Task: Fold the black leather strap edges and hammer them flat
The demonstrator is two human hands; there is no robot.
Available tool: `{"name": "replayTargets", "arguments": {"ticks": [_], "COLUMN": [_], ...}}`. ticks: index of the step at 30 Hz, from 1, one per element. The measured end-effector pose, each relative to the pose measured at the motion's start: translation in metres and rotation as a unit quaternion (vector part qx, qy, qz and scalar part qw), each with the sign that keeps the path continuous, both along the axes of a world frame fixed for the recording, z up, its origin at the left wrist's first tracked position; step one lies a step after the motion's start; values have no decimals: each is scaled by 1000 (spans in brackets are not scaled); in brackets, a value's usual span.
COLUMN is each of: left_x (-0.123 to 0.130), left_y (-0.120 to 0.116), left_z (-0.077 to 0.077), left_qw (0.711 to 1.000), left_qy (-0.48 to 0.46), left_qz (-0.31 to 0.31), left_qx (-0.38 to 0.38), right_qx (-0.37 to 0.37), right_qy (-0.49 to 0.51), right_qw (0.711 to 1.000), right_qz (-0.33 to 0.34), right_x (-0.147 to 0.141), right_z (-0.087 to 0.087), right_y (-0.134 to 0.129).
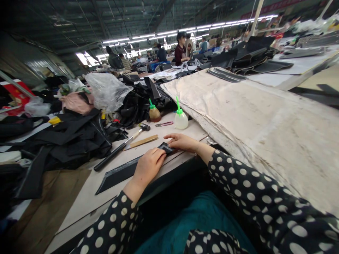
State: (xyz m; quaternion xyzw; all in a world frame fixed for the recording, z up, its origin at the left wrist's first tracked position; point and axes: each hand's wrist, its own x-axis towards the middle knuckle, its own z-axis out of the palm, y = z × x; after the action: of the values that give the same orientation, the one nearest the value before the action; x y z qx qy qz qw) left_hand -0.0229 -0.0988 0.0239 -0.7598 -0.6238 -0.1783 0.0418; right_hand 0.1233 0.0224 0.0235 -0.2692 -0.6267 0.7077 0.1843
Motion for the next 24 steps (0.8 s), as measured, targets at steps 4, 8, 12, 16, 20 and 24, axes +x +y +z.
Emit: {"name": "replayTargets", "arguments": {"ticks": [4, 8, 12, 16, 20, 24], "left_x": [3, 2, -1, -4, -4, -3], "left_y": [2, 5, 2, -4, -7, -6], "left_z": [1, 0, -1, -1, -1, 0], "left_qw": [999, 995, 984, 969, 964, 965], "left_qy": [4, -18, -66, -130, -149, -147], "left_qz": [32, 95, 167, 209, 221, 215], "left_qx": [0, 0, -7, -2, -7, -10], "right_qx": [-4, -1, -11, -12, -3, -4], "right_qy": [6, 3, 0, 6, 13, -7], "right_qw": [1000, 1000, 1000, 1000, 1000, 997], "right_qz": [-1, -1, 2, 6, 8, -80], "right_x": [1, 2, 3, 4, 6, 7], "right_z": [-1, 1, 2, 1, -1, -1], "right_y": [0, -2, -2, -2, 1, 1]}}
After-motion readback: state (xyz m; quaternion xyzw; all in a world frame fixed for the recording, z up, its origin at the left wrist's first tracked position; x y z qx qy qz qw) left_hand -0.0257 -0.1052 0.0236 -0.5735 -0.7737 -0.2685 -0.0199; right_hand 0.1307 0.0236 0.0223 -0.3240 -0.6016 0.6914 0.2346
